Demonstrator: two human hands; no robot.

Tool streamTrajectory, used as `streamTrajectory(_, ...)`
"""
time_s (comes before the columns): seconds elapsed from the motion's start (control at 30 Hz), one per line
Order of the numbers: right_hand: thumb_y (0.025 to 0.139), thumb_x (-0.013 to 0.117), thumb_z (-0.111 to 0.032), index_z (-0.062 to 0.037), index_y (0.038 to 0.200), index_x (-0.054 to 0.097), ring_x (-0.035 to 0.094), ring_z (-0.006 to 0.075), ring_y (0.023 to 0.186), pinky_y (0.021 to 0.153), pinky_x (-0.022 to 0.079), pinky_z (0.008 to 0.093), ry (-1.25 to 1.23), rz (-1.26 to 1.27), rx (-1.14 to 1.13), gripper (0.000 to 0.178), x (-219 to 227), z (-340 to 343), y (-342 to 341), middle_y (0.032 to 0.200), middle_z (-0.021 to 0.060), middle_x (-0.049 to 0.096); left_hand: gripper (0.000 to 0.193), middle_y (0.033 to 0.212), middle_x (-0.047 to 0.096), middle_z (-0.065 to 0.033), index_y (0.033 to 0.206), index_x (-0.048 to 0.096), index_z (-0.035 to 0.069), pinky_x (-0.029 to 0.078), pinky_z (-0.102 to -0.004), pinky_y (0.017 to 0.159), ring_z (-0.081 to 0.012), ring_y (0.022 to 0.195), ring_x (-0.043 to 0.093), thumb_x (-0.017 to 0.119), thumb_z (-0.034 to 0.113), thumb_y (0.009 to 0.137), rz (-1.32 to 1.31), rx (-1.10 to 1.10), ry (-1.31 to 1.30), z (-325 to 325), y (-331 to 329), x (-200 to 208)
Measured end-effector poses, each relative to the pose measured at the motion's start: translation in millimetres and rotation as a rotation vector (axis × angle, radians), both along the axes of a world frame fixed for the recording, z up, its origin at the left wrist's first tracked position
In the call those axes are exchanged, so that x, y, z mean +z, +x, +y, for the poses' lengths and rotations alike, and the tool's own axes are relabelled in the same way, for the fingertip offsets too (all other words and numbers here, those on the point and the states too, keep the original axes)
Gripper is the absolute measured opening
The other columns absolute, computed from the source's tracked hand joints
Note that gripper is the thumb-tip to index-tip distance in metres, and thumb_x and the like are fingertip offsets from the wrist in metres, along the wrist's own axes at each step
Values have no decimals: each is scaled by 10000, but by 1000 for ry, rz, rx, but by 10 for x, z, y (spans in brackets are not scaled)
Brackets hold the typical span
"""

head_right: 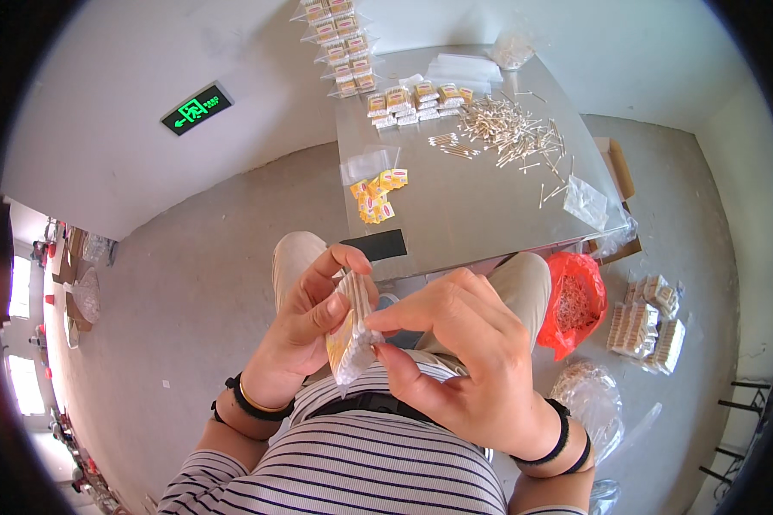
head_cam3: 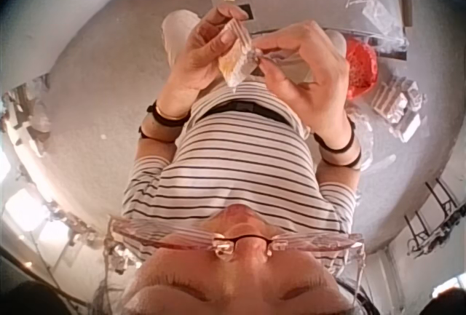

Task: Manually placing small bundles of cotton swabs into individual plastic bags.

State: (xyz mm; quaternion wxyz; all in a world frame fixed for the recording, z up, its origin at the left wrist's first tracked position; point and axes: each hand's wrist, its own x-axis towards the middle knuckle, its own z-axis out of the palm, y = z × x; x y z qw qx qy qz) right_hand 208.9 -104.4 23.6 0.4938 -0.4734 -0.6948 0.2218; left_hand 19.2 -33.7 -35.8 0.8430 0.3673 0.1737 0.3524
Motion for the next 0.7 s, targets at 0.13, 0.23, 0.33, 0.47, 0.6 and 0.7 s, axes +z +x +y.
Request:
streamTrajectory(0.13, 690, 767, 23, -33, 982, 712, 637, 249, 784, 721, 490, 348, -20, 38, 2, 303, -15, -6, -5, 852, 68, 703, 436, 928, 628, -64, 1229, 481, 65, 504, -237, 702, -102, 806, 630, 694, 334, 961, -5, -12, -56, -6, 4, -6)
streamTrajectory(0.23, 699, 767, 20, -29, 980, 711, 640, 251, 782, 715, 495, 342, -29, 44, 6, 291, -24, -10, -8, 853, 75, 703, 374, 941, 635, -76, 1168, 488, 67, 522, -254, 735, -125, 847, 654, 669, 332, 977, -78, -24, -58, 12, 3, -93)
streamTrajectory(0.33, 707, 769, 15, -27, 973, 710, 642, 249, 781, 711, 500, 338, -44, 74, 5, 275, -36, -11, -20, 855, 78, 703, 337, 944, 640, -79, 1120, 491, 74, 519, -251, 744, -122, 847, 649, 673, 318, 976, -33, -56, -22, 33, -12, -121)
streamTrajectory(0.47, 714, 771, 8, -26, 962, 710, 648, 243, 782, 709, 504, 333, -69, 108, 7, 258, -31, -19, -33, 851, 80, 701, 326, 938, 640, -79, 1114, 491, 72, 520, -253, 752, -123, 848, 646, 674, 306, 977, -60, -84, -31, 32, -16, -128)
streamTrajectory(0.6, 707, 773, 10, -26, 954, 710, 650, 240, 782, 710, 503, 333, -71, 99, -7, 257, -25, -27, -42, 837, 79, 698, 343, 933, 638, -79, 1124, 483, 71, 516, -254, 747, -127, 843, 639, 677, 311, 975, -75, -111, -45, 28, -9, -141)
streamTrajectory(0.7, 704, 771, 16, -23, 949, 709, 649, 241, 778, 709, 502, 333, -46, 93, -19, 256, -54, -18, -45, 832, 80, 697, 349, 932, 636, -79, 1128, 478, 72, 518, -255, 749, -130, 845, 636, 676, 315, 975, -80, -118, -66, 17, -2, -132)
